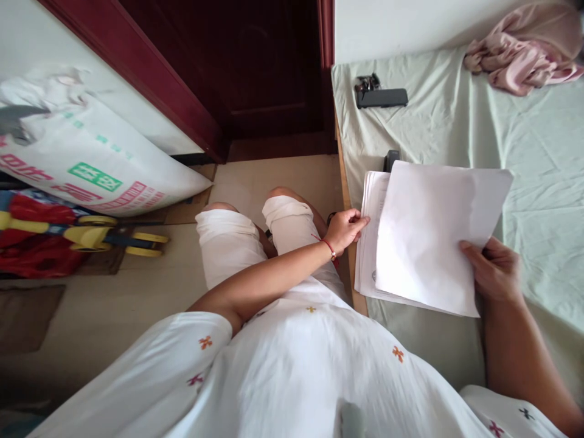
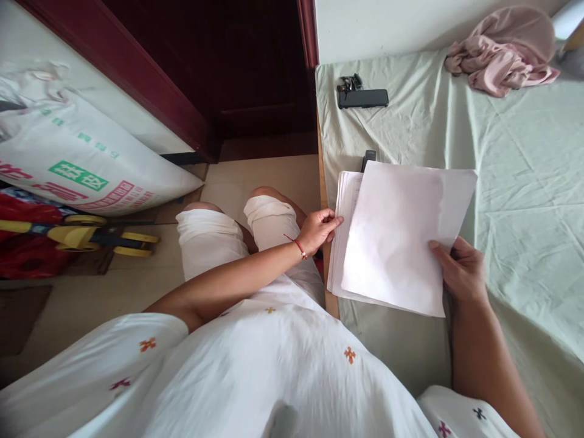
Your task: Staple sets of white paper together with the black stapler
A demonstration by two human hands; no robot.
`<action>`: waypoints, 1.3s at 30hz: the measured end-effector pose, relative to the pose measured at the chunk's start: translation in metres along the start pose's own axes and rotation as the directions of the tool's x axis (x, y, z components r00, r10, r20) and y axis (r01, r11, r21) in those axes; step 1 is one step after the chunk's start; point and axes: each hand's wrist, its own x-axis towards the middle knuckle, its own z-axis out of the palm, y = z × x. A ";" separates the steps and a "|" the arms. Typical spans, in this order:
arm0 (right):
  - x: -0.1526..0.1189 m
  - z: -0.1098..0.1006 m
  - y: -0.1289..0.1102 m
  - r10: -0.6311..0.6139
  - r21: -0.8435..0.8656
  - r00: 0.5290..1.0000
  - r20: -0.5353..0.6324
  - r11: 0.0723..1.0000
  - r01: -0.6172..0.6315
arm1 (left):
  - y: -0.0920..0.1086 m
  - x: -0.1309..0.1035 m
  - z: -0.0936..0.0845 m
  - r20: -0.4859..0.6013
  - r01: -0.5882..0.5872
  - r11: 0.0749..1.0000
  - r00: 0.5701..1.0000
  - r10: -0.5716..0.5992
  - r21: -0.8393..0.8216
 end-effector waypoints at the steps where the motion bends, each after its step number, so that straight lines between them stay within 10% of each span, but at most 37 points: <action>1: 0.001 0.000 0.000 -0.002 -0.002 1.000 0.003 1.000 0.002 | -0.001 0.001 0.000 0.010 0.000 1.000 1.000 0.000 -0.007; 20: 0.009 0.009 -0.004 -0.073 0.092 0.977 -0.200 0.991 0.093 | 0.000 0.000 0.002 0.003 0.015 1.000 1.000 -0.015 -0.025; 39: 0.001 0.003 -0.005 -0.015 -0.105 1.000 -0.010 0.994 0.014 | 0.001 -0.001 0.003 -0.010 0.020 1.000 1.000 -0.020 -0.014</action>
